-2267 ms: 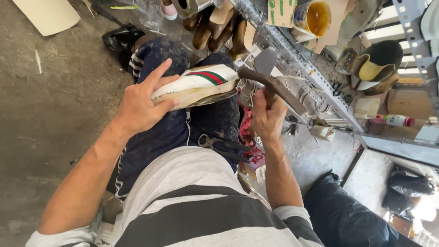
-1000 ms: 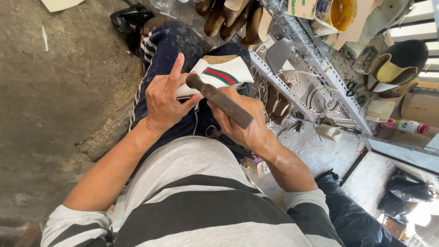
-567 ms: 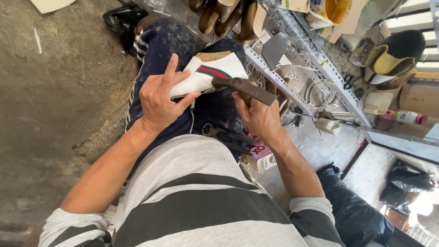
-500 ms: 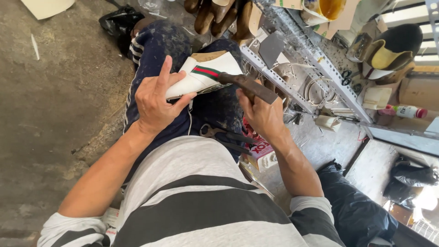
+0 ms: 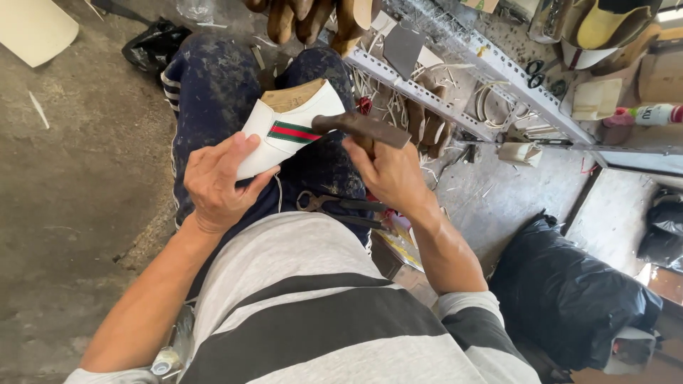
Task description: Shaping a leather shoe upper over a wooden last using lasting pliers and a hammer.
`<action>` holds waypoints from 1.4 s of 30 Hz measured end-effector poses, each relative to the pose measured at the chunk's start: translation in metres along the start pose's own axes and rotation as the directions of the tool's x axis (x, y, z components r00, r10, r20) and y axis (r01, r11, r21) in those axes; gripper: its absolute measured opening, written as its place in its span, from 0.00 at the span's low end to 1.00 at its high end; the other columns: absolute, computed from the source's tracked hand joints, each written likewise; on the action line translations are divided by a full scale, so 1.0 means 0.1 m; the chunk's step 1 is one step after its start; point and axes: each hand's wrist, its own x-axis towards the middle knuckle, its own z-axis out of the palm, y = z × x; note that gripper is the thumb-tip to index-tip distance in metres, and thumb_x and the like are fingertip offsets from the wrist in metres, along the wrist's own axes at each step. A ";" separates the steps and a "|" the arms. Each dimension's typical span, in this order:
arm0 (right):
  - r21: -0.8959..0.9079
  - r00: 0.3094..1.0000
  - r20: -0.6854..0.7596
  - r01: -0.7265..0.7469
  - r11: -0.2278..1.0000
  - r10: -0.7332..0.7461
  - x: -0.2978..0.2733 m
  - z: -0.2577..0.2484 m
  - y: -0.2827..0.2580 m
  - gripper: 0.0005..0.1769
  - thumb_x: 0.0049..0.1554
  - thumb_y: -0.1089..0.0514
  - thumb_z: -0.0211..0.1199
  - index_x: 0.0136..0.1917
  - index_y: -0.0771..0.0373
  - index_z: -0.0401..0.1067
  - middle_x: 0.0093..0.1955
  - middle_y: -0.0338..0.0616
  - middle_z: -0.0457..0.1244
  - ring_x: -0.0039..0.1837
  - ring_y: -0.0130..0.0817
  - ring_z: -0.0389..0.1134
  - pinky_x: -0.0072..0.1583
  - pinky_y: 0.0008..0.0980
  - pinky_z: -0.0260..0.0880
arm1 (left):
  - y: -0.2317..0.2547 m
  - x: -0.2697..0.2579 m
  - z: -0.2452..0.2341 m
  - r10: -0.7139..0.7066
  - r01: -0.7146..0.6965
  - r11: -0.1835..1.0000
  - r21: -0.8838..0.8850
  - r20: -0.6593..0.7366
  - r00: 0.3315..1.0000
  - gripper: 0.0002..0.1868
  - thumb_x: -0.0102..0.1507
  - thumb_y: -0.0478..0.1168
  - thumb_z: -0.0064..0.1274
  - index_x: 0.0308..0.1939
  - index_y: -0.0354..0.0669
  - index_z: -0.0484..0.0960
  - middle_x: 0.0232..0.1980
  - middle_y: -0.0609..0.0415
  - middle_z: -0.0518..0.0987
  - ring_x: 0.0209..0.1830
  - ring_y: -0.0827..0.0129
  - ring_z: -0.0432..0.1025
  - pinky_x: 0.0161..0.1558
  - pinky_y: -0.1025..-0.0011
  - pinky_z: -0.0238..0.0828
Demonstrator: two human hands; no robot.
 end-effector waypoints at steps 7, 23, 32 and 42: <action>-0.052 0.890 -0.339 -0.340 0.939 0.304 0.03 -0.49 0.99 0.17 0.68 0.45 0.63 0.45 0.60 0.72 0.30 0.45 0.62 0.35 0.38 0.63 0.42 0.38 0.63 | 0.23 0.21 -0.24 -0.210 0.174 0.972 0.156 0.259 0.943 0.29 0.68 0.53 0.61 0.65 0.37 0.80 0.45 0.50 0.85 0.37 0.57 0.80 0.35 0.67 0.73; -0.340 0.824 -0.468 -0.501 0.795 0.319 0.35 -0.87 3.35 0.19 0.60 0.45 0.64 0.62 0.51 0.75 0.52 0.51 0.67 0.51 0.48 0.67 0.49 0.50 0.64 | 0.32 1.55 0.42 -0.655 0.865 0.464 0.192 0.731 0.190 0.43 0.58 0.52 0.61 0.72 0.46 0.61 0.69 0.51 0.72 0.66 0.59 0.69 0.61 0.60 0.65; -0.435 0.873 -0.485 -0.195 0.879 -0.046 0.12 -0.48 2.91 0.19 0.64 0.55 0.61 0.67 0.58 0.70 0.56 0.51 0.59 0.59 0.51 0.62 0.59 0.49 0.63 | 0.54 1.33 -0.11 -0.109 0.306 0.831 -0.464 0.403 0.908 0.39 0.52 0.34 0.71 0.66 0.34 0.72 0.67 0.40 0.73 0.69 0.50 0.70 0.71 0.59 0.65; -0.186 0.989 0.124 -0.054 0.981 0.079 -1.28 0.78 1.33 0.19 0.58 0.35 0.64 0.46 0.51 0.72 0.38 0.41 0.65 0.44 0.46 0.72 0.49 0.43 0.70 | 0.25 1.28 -0.11 -0.445 0.533 0.715 -0.452 0.295 0.846 0.39 0.52 0.38 0.74 0.64 0.31 0.76 0.53 0.39 0.79 0.53 0.52 0.79 0.55 0.63 0.76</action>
